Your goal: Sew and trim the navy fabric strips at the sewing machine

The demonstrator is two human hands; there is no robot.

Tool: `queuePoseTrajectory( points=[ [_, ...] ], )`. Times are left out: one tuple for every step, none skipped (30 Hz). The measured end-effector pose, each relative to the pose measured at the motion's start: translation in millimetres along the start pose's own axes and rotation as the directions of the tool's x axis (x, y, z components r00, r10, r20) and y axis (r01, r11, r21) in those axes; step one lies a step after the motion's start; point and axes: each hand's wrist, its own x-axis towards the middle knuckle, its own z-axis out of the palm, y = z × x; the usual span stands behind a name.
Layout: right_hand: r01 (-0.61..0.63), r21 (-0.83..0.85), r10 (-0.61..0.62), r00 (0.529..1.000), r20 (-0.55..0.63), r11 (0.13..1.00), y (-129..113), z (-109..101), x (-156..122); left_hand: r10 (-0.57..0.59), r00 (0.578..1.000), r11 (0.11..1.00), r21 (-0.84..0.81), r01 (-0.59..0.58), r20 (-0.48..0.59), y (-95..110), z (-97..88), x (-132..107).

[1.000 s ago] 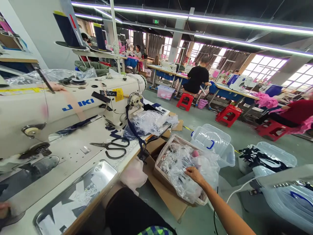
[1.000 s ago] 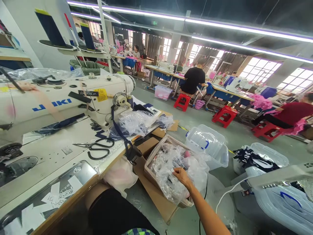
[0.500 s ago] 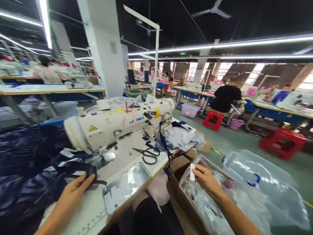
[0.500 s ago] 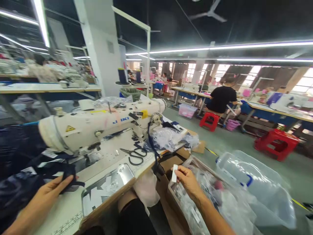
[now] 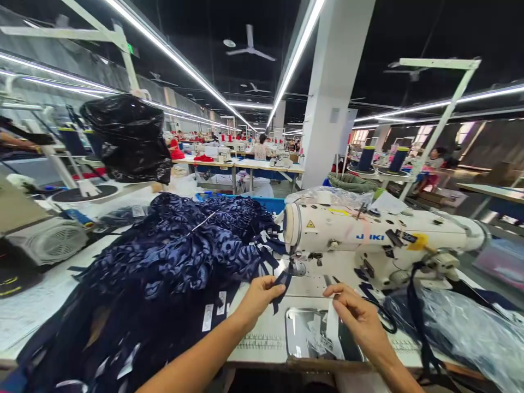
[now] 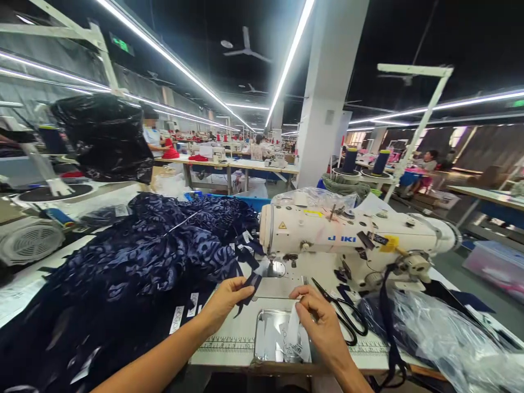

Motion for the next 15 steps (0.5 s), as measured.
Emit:
queuePoseTrajectory(
  points=[
    [0.014, 0.024, -0.014, 1.000, 0.005, 1.000, -2, 8, 3, -0.004, 1.000, 1.000, -0.015, 0.004, -0.002, -1, -0.5, -1],
    [0.020, 0.057, -0.020, 1.000, 0.005, 0.998, -5, 17, 6, -0.003, 1.000, 1.000, -0.027, 0.003, -0.009, -1, -0.8, -2],
    [0.022, 0.098, -0.023, 1.000, 0.009, 0.995, -7, 25, 9, 0.003, 1.000, 0.999, -0.038, -0.004, -0.017, -2, -0.8, -2],
    [0.015, 0.139, -0.017, 1.000, 0.018, 0.990, -9, 33, 12, 0.011, 1.000, 0.999, -0.047, -0.012, -0.022, -2, -0.5, -2],
    [0.005, 0.180, -0.011, 0.999, 0.031, 0.984, -11, 41, 14, 0.019, 1.000, 0.998, -0.055, -0.020, -0.025, -1, 0.1, -2],
    [-0.007, 0.217, -0.003, 0.999, 0.048, 0.976, -12, 49, 17, 0.028, 0.999, 0.998, -0.060, -0.029, -0.022, -1, 0.9, -3],
    [-0.018, 0.245, 0.002, 0.998, 0.064, 0.969, -13, 55, 19, 0.036, 0.999, 0.997, -0.060, -0.037, -0.017, 0, 1.8, -4],
    [-0.022, 0.257, 0.001, 0.997, 0.083, 0.966, -13, 60, 22, 0.043, 0.999, 0.998, -0.056, -0.043, -0.010, 1, 2.6, -5],
    [-0.014, 0.257, -0.009, 0.996, 0.089, 0.966, -13, 64, 24, 0.046, 0.999, 0.998, -0.046, -0.046, -0.005, 3, 3.4, -7],
    [0.006, 0.242, -0.027, 0.996, 0.083, 0.970, -12, 66, 26, 0.048, 0.999, 0.998, -0.033, -0.048, 0.002, 5, 4.0, -9],
    [0.032, 0.219, -0.049, 0.996, 0.075, 0.975, -11, 68, 28, 0.049, 0.999, 0.999, -0.018, -0.049, 0.011, 7, 4.2, -11],
    [0.057, 0.192, -0.072, 0.995, 0.069, 0.980, -9, 69, 29, 0.049, 0.999, 0.999, -0.006, -0.049, 0.022, 9, 4.0, -13],
    [0.079, 0.167, -0.092, 0.993, 0.070, 0.983, -8, 69, 30, 0.049, 0.998, 0.999, 0.005, -0.049, 0.035, 11, 3.4, -15],
    [0.091, 0.147, -0.103, 0.992, 0.078, 0.985, -7, 69, 31, 0.054, 0.997, 0.998, 0.016, -0.055, 0.051, 12, 2.3, -16],
    [0.094, 0.131, -0.106, 0.991, 0.086, 0.987, -6, 69, 31, 0.064, 0.996, 0.997, 0.028, -0.066, 0.065, 13, 1.0, -17]
  ],
)
